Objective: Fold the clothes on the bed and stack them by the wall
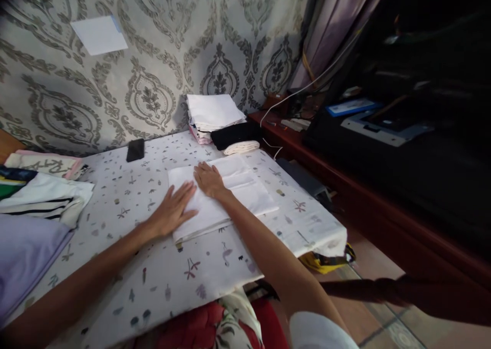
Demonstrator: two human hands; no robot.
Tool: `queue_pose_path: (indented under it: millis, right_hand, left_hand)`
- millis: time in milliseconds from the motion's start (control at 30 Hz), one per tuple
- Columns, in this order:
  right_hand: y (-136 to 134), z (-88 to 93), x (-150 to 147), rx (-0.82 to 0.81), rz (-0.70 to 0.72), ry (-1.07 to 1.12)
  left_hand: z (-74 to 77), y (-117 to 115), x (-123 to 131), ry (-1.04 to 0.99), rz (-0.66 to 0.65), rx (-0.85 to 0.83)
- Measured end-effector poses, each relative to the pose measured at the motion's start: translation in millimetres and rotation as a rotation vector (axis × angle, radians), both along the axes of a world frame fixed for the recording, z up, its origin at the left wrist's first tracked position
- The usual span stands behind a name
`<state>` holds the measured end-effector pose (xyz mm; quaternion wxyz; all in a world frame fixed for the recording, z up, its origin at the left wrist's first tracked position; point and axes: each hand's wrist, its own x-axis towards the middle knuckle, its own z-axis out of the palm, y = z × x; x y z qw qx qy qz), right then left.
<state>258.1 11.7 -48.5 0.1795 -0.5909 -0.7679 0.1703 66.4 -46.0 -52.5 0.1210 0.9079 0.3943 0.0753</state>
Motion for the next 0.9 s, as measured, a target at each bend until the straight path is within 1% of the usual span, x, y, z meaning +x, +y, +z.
queue_pose_path:
  millis: [33, 67, 100, 133, 167, 200, 267, 300, 333, 367, 400, 467, 533, 600, 700, 800, 900]
  right_hand:
    - [-0.1, 1.3, -0.2, -0.005, 0.001, -0.003]
    - [-0.3, 3.0, -0.3, -0.009, 0.002, -0.007]
    - [-0.9, 5.0, -0.3, -0.013, 0.001, -0.013]
    - [-1.9, 7.2, 0.0, -0.017, -0.002, -0.019]
    - [-3.7, 9.4, 0.5, -0.021, -0.008, -0.025]
    - [-6.4, 11.5, 1.2, -0.023, -0.018, -0.032]
    - [-14.6, 14.7, 2.9, -0.025, -0.038, -0.043]
    - [-19.7, 15.5, 3.6, -0.022, -0.044, -0.046]
    - [-25.1, 15.7, 4.2, -0.016, -0.043, -0.045]
    - [-30.2, 15.3, 4.5, -0.011, -0.037, -0.041]
    - [-34.8, 14.5, 4.5, -0.004, -0.029, -0.032]
    - [-41.3, 11.9, 3.9, 0.011, -0.024, -0.009]
    - [-44.0, 9.7, 2.4, 0.017, -0.046, 0.023]
    - [-44.9, 9.0, -0.3, 0.015, -0.071, 0.084]
    - [-47.8, 10.4, -7.6, 0.006, -0.095, 0.290]
    - [-51.8, 11.8, -15.8, 0.002, -0.138, 0.631]
    - [-51.8, 13.5, -11.9, -0.049, -0.204, 1.065]
  left_hand:
    - [-1.1, -19.1, -2.2, 0.000, -0.062, -0.028]
    - [-2.0, -34.3, -4.8, -0.019, -0.090, -0.063]
    - [-2.6, -44.9, -7.8, -0.073, -0.068, -0.100]
    - [-2.7, -50.5, -10.7, -0.168, 0.004, -0.138]
    - [-2.0, -51.2, -13.3, -0.305, 0.118, -0.184]
    - [-0.3, -47.6, -15.2, -0.476, 0.258, -0.242]
    - [6.5, -32.0, -16.5, -0.848, 0.543, -0.397]
    - [11.3, -22.6, -15.7, -1.004, 0.653, -0.488]
    - [16.7, -13.7, -14.1, -1.120, 0.735, -0.584]
    - [22.3, -6.1, -11.6, -1.188, 0.790, -0.681]
    - [27.7, -0.6, -8.3, -1.207, 0.823, -0.779]
    - [36.9, 3.6, 0.7, -1.146, 0.855, -0.961]
    - [44.0, 0.4, 11.3, -1.111, 0.849, -1.057]
    - [51.1, -6.7, 20.6, -1.190, 0.782, -1.011]
    - [66.2, -17.5, 28.3, -1.291, 0.631, -0.839]
    - [84.6, -21.1, 35.6, -1.247, 0.573, -0.767]
    - [97.5, -12.9, 57.3, -1.237, 0.526, -0.771]
